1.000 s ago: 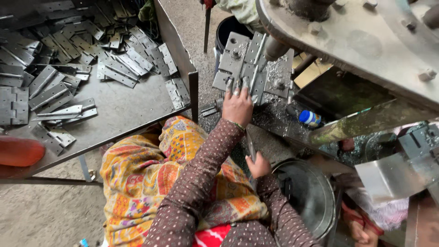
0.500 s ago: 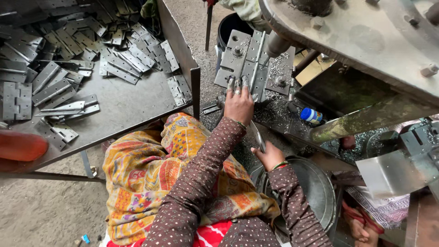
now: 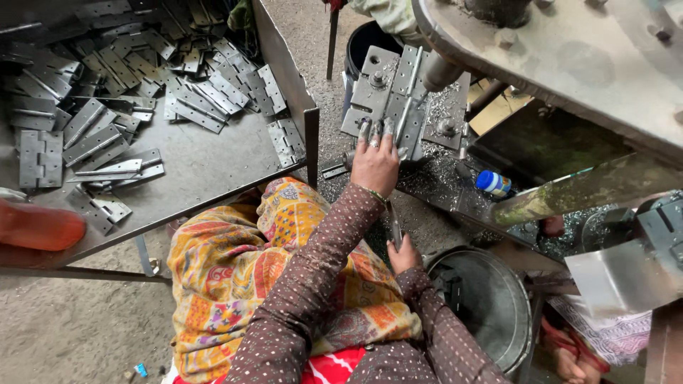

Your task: The person picks metal hinges from a tray and places them into a press machine to process them. They handle the hinges one at a time, repeatedly loading and unloading the press, then placing the processed pieces into a metal bowl.

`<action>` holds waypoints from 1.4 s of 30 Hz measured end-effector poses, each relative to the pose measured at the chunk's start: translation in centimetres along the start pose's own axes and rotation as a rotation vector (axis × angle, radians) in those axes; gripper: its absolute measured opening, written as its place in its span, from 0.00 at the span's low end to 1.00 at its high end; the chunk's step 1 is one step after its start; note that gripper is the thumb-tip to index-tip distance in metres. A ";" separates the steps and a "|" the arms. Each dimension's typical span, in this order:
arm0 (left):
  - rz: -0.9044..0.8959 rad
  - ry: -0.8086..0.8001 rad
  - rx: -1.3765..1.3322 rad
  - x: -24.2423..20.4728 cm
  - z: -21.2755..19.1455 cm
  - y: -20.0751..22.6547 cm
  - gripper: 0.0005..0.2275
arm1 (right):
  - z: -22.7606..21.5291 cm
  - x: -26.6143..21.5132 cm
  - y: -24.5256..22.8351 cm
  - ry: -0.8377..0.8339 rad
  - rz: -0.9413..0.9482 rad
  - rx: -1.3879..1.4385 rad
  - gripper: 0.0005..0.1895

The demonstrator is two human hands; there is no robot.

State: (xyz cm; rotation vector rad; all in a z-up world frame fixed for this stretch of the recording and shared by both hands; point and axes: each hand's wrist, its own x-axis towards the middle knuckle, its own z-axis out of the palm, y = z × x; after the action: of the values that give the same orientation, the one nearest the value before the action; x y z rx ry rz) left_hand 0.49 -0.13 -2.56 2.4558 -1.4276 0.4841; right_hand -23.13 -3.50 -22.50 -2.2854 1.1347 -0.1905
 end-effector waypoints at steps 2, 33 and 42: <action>-0.006 -0.005 0.000 0.4 0.4 -0.1 0.11 | -3.1 0.1 -1.4 -0.094 0.004 0.033 0.22; -0.058 -0.142 -0.068 7.7 4.3 0.2 0.13 | -1.4 -0.8 -1.8 0.033 0.047 -0.134 0.23; -0.061 -0.253 -0.179 7.5 1.3 -1.3 0.11 | -7.3 1.2 -3.1 -0.354 0.191 -0.121 0.25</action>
State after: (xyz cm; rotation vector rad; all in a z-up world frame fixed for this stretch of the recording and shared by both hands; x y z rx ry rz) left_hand 5.22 -5.87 -0.72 2.4718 -1.4126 0.0295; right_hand -22.88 -6.12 -14.89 -2.1814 1.1885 0.3510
